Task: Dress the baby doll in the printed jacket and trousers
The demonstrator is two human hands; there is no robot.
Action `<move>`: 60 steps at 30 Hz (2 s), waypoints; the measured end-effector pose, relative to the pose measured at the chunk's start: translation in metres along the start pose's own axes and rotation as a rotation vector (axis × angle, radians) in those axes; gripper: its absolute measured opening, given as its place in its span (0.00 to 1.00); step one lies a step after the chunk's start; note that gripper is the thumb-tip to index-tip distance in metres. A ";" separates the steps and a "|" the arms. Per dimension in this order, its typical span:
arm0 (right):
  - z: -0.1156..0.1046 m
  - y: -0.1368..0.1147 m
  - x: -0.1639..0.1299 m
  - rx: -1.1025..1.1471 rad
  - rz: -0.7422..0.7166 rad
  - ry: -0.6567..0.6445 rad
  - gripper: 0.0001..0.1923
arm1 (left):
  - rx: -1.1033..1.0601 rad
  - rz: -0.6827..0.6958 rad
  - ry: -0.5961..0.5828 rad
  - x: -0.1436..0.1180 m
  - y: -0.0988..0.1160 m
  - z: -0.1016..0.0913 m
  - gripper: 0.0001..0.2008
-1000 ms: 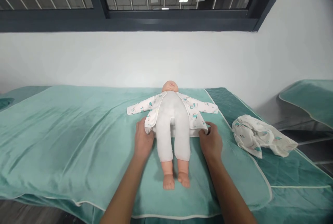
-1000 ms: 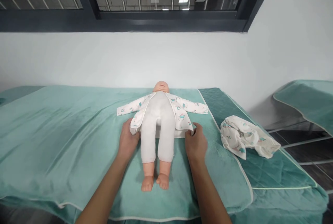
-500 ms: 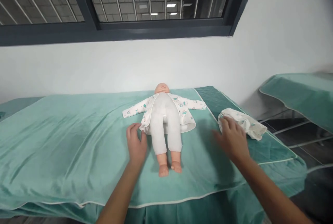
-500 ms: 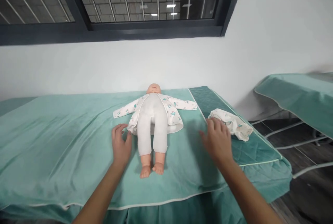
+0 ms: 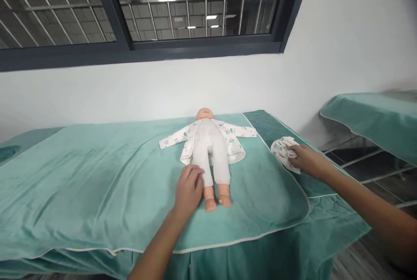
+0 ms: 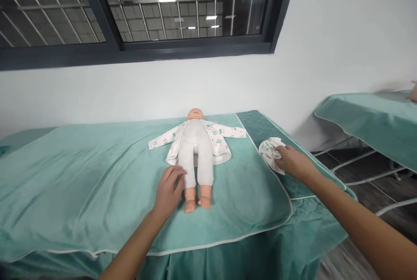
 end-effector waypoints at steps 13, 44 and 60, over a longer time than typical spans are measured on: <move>0.002 -0.236 -0.029 0.726 0.027 -0.405 0.17 | -0.674 -0.380 -0.124 0.016 0.048 -0.049 0.12; 0.003 -0.319 -0.045 0.670 -0.617 -0.417 0.09 | -0.222 0.026 -0.005 0.061 0.052 -0.124 0.10; -0.045 -0.346 -0.044 0.769 -0.732 -0.160 0.09 | -0.423 -0.084 0.294 0.100 0.083 -0.172 0.10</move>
Point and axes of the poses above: each hand's wrist, its own x-axis towards the middle knuckle, its own z-axis out of the palm, y = z × x, the point moved 3 cm from there along x, towards the middle knuckle, and after that the axes turned 10 degrees about x, right-handed, at the moved point
